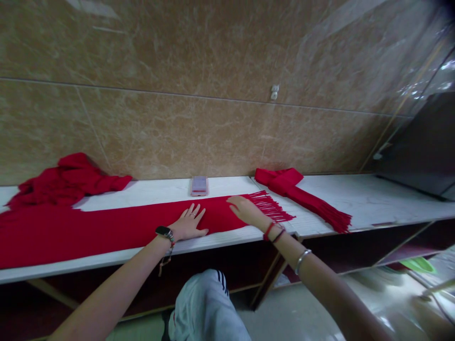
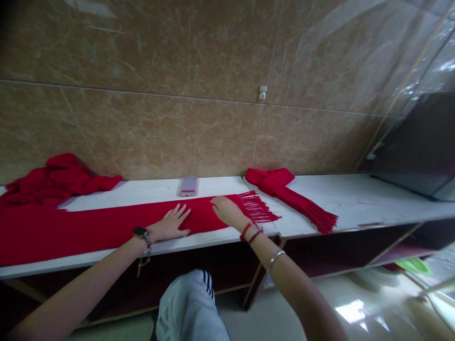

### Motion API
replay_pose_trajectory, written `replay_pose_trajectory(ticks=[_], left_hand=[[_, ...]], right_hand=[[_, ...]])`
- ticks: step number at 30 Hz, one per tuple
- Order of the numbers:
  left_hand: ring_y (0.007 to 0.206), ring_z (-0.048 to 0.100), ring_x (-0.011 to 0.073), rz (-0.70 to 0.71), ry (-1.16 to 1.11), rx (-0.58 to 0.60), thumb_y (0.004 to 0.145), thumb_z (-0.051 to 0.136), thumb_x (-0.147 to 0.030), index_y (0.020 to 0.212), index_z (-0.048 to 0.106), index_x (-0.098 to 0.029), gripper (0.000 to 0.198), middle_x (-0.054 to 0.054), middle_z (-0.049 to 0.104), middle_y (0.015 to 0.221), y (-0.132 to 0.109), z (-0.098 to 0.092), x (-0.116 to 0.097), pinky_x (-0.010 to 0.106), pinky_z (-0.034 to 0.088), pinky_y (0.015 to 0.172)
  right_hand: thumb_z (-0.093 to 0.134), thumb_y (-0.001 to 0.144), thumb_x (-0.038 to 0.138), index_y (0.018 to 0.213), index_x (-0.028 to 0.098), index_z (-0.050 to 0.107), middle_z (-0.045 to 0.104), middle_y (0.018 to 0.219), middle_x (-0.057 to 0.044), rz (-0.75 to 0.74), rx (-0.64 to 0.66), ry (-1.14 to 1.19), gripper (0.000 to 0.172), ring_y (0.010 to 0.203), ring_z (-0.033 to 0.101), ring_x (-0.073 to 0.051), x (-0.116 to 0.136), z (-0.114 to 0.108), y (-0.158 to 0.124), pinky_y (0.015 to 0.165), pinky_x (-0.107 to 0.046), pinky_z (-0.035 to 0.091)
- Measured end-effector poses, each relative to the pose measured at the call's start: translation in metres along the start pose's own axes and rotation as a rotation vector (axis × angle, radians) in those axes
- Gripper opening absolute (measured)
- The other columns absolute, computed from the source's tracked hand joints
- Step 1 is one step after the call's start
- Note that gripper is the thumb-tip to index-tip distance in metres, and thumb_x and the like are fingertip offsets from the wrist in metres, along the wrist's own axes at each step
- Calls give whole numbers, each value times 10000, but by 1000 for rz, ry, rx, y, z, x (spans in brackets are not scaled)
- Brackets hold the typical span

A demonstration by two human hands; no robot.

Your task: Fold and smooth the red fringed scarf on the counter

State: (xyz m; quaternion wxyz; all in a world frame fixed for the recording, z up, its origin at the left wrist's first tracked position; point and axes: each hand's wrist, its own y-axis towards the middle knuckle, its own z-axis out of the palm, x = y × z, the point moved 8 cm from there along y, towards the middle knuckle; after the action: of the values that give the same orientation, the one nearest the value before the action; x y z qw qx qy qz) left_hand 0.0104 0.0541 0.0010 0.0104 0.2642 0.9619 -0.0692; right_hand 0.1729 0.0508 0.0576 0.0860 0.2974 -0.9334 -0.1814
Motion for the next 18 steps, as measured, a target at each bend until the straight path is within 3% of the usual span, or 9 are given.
replay_pose_trajectory(ticks=[3,6,10,14,16,18], left_hand=[[1320,-33,356,-45,11,-30,748,358,-683,1409,153,-103,903,174,41,1456,3,4,8,513,87,1037],[1321,8,362,-56,11,-22,734,333,-719,1408,154,-100,933,178,50,1455,3,7,9,509,115,1034],[1322,23,360,-51,14,-11,743,322,-712,1408,149,-92,926,182,45,1455,-1,3,6,500,107,1039],[1321,7,364,-44,-8,-5,738,331,-708,1408,153,-93,926,179,30,1455,-2,0,3,510,113,1032],[1320,7,366,-42,-18,4,732,333,-713,1408,154,-100,929,181,27,1454,-2,1,3,517,122,1025],[1320,14,367,-41,-21,6,729,329,-716,1406,158,-103,929,185,31,1453,-1,2,4,520,124,1023]], right_hand=[[356,900,320,1300,102,398,393,1361,-142,19,96,44,457,1256,331,-246,39,43,20,984,-431,333],[305,914,363,1330,164,357,342,1396,-114,27,158,-10,464,1276,296,-262,42,65,12,983,-517,294],[301,917,317,1324,163,366,343,1390,-138,112,162,-173,441,1270,310,-264,-20,55,-30,955,-520,328],[328,904,246,1195,179,511,399,1354,-156,179,223,-330,351,1245,352,-280,-89,37,-68,915,-543,360],[351,896,262,1180,187,523,425,1336,-151,239,223,-361,341,1233,367,-296,-102,30,-65,914,-551,357],[340,900,289,1228,145,481,406,1343,-177,273,158,-329,385,1250,335,-303,-91,27,-43,935,-539,341]])
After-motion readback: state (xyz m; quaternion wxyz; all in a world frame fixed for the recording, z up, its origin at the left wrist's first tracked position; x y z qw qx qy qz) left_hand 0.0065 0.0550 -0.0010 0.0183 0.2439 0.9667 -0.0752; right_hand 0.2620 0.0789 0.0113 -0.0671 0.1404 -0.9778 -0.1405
